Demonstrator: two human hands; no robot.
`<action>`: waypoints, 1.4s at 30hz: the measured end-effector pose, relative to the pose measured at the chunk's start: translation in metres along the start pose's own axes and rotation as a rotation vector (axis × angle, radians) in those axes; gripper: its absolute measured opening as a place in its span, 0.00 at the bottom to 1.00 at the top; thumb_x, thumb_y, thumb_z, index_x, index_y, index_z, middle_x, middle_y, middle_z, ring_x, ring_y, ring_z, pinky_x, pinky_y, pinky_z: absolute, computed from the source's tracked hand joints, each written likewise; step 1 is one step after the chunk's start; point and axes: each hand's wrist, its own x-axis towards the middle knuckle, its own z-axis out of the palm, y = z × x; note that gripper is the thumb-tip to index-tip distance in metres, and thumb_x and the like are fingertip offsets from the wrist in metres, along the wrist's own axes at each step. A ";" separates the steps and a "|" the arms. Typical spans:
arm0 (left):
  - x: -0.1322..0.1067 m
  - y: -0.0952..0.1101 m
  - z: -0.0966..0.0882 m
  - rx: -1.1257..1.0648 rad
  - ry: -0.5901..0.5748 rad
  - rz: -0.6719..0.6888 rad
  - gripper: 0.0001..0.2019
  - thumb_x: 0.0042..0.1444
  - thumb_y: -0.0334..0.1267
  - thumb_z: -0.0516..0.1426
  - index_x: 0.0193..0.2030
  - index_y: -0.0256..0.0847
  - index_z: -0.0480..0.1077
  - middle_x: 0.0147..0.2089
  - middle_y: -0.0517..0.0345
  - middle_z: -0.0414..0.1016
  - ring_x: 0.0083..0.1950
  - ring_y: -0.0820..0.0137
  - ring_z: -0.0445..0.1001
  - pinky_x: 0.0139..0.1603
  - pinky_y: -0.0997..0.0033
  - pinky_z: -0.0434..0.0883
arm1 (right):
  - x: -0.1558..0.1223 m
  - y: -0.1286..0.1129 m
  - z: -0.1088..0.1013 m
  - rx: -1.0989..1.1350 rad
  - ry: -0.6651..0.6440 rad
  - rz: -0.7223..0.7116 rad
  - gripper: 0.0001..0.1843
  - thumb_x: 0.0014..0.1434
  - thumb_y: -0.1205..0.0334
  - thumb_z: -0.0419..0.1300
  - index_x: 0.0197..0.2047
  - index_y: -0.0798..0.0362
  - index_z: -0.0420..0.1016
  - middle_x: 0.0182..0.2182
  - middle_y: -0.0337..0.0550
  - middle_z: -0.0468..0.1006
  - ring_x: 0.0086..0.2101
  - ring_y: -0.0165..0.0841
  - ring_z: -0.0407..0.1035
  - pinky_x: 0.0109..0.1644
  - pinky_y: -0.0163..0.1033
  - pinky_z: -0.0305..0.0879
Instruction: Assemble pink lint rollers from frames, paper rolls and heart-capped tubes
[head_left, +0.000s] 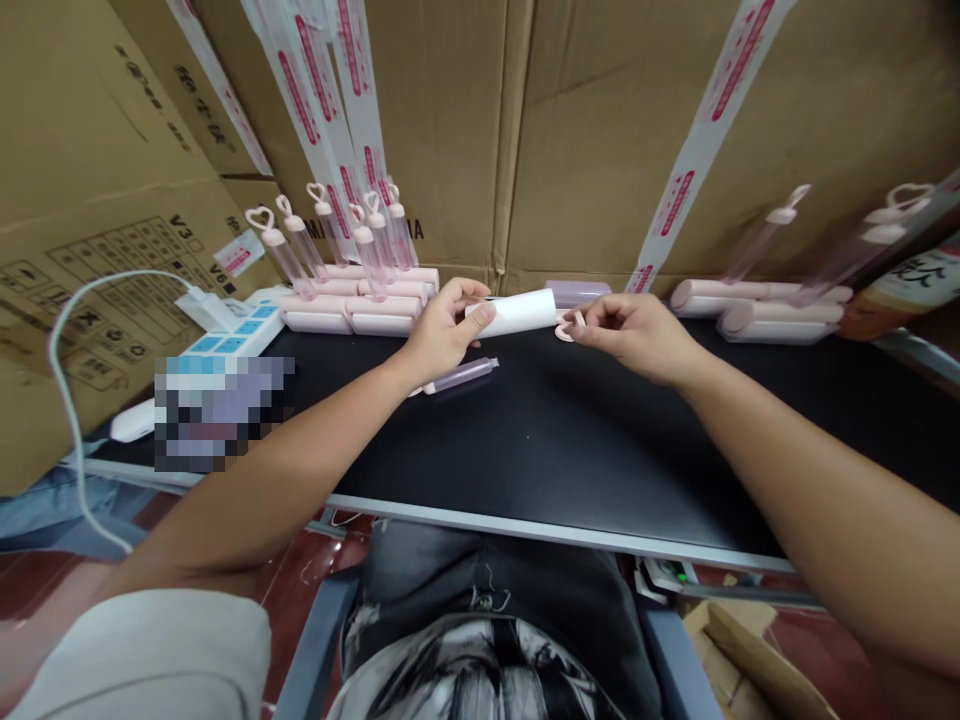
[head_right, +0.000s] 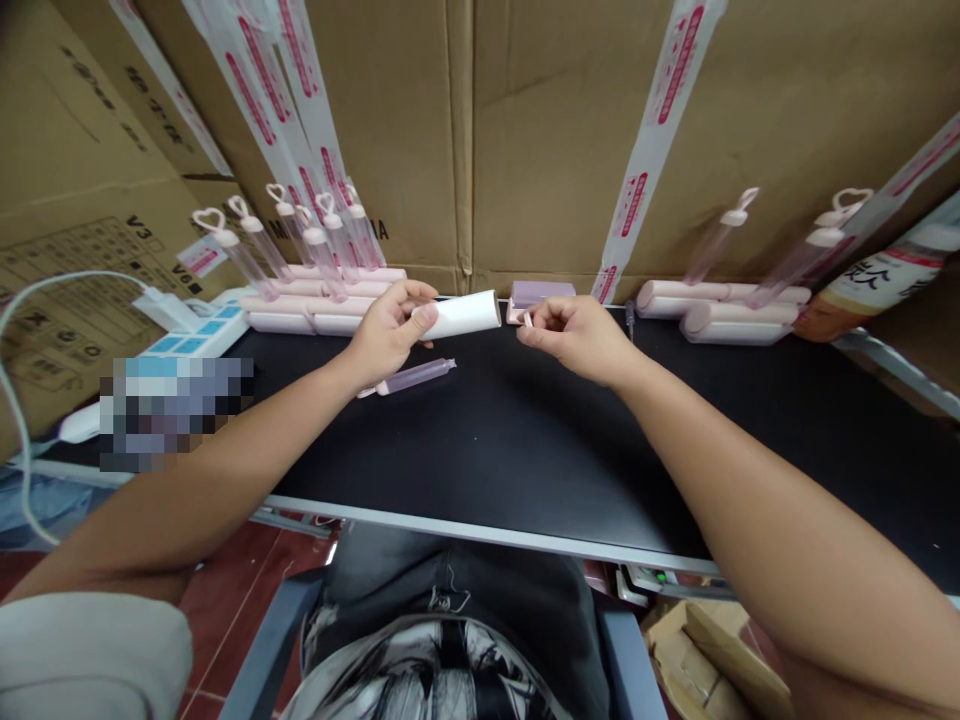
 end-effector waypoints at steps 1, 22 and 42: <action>-0.001 0.001 0.000 0.004 -0.011 -0.001 0.28 0.59 0.61 0.69 0.53 0.43 0.67 0.46 0.54 0.76 0.42 0.69 0.76 0.34 0.72 0.78 | -0.002 -0.005 0.004 0.103 0.059 -0.054 0.26 0.56 0.38 0.75 0.27 0.46 0.70 0.39 0.45 0.88 0.43 0.45 0.81 0.47 0.49 0.76; -0.005 0.007 0.004 0.002 -0.099 0.048 0.36 0.54 0.72 0.68 0.52 0.43 0.68 0.43 0.56 0.75 0.39 0.70 0.76 0.33 0.72 0.77 | -0.025 -0.045 0.012 -0.290 0.088 -0.197 0.09 0.66 0.54 0.68 0.37 0.44 0.73 0.61 0.45 0.86 0.55 0.51 0.83 0.58 0.55 0.75; -0.006 0.015 0.010 -0.064 -0.011 -0.023 0.35 0.54 0.72 0.69 0.50 0.44 0.67 0.39 0.59 0.77 0.33 0.71 0.76 0.27 0.73 0.73 | -0.027 -0.032 0.044 0.191 0.237 -0.204 0.25 0.64 0.39 0.71 0.55 0.41 0.70 0.58 0.47 0.77 0.49 0.42 0.78 0.54 0.50 0.82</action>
